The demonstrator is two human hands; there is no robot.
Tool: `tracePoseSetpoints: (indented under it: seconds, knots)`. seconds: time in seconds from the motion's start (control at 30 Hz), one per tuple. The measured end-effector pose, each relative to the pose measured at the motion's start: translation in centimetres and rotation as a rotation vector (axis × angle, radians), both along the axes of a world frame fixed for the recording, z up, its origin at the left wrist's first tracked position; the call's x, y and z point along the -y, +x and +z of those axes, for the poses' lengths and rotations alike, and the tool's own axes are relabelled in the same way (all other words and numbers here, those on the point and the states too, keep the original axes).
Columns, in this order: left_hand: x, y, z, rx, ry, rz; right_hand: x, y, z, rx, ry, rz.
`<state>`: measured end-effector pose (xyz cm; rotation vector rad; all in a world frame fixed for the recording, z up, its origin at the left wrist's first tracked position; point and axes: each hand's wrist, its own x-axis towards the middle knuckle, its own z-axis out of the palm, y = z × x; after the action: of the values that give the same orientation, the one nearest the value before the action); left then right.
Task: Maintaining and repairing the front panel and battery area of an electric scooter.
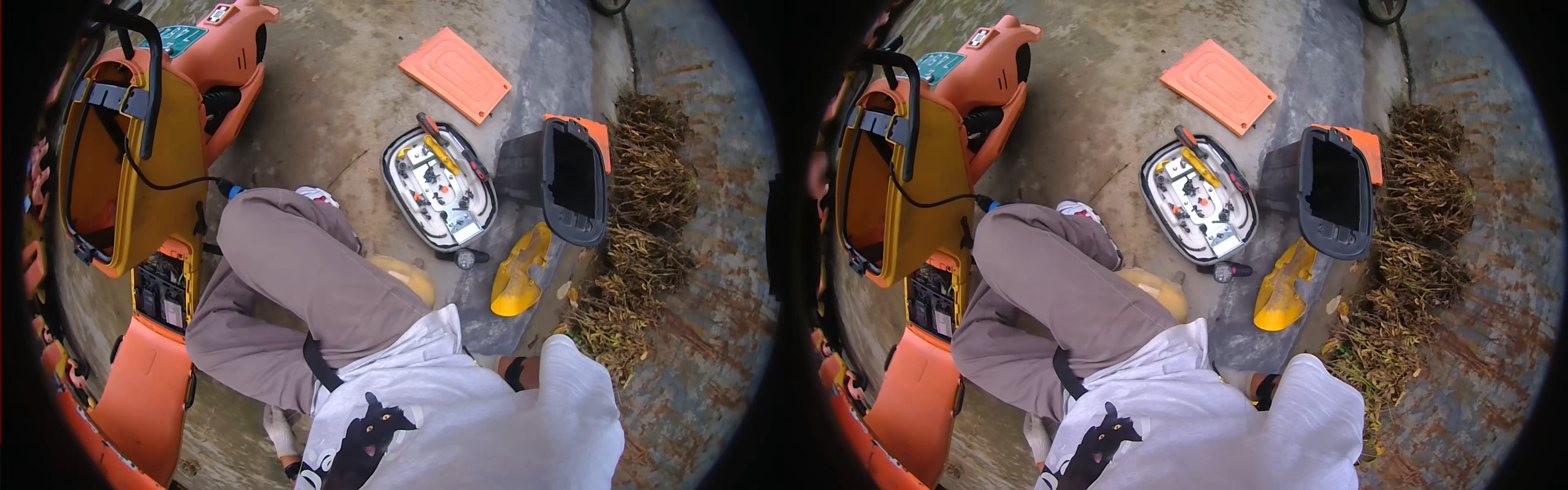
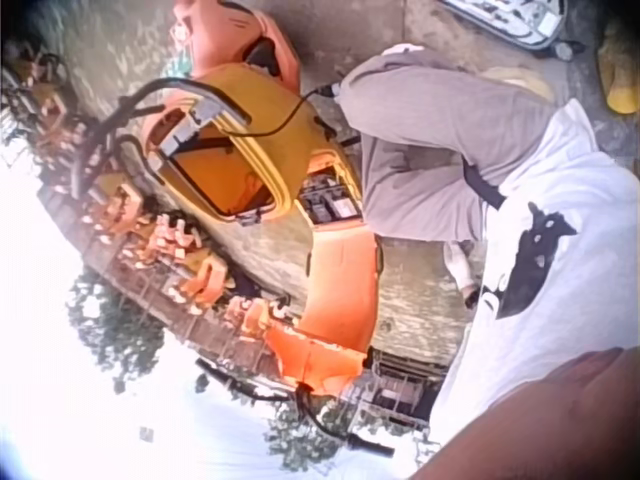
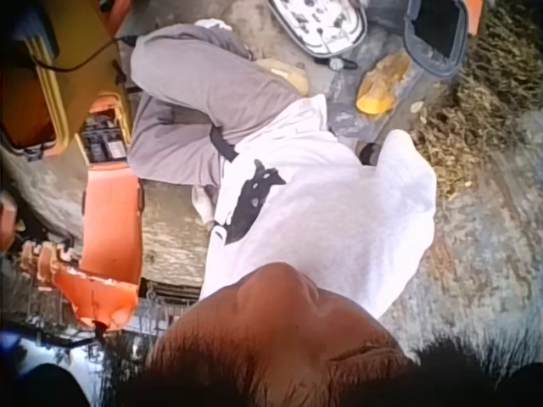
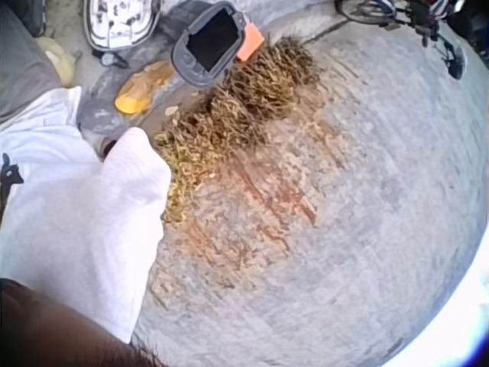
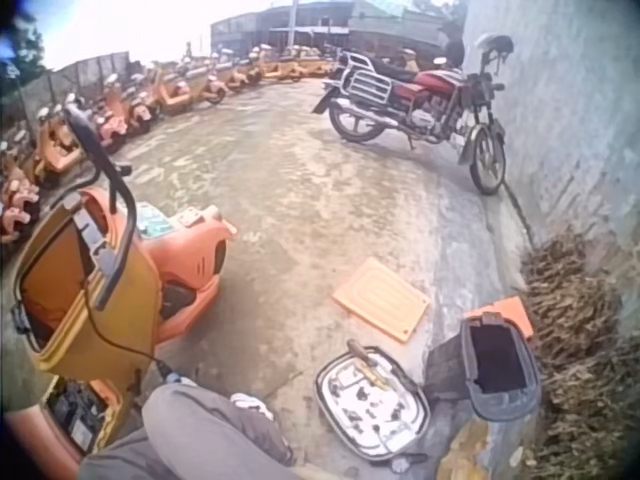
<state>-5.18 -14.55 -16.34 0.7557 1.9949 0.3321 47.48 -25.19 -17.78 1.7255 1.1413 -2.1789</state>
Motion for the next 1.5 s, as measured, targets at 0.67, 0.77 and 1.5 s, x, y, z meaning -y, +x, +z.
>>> tracePoseSetpoints:
  seconds: [0.67,0.77,1.5]
  knots:
    - [-1.3,-1.0,1.2,-0.07,0.013,-0.062,-14.3,11.6,-18.4,0.79,0.41,-0.7]
    - [-0.6,-1.4,1.4,-0.147,0.002,-0.079,-16.1,12.2,-18.5,0.923,0.269,-0.53]
    - [-3.8,-1.3,1.9,-0.382,0.211,0.103,-13.7,7.9,-9.9,0.914,0.352,-0.036]
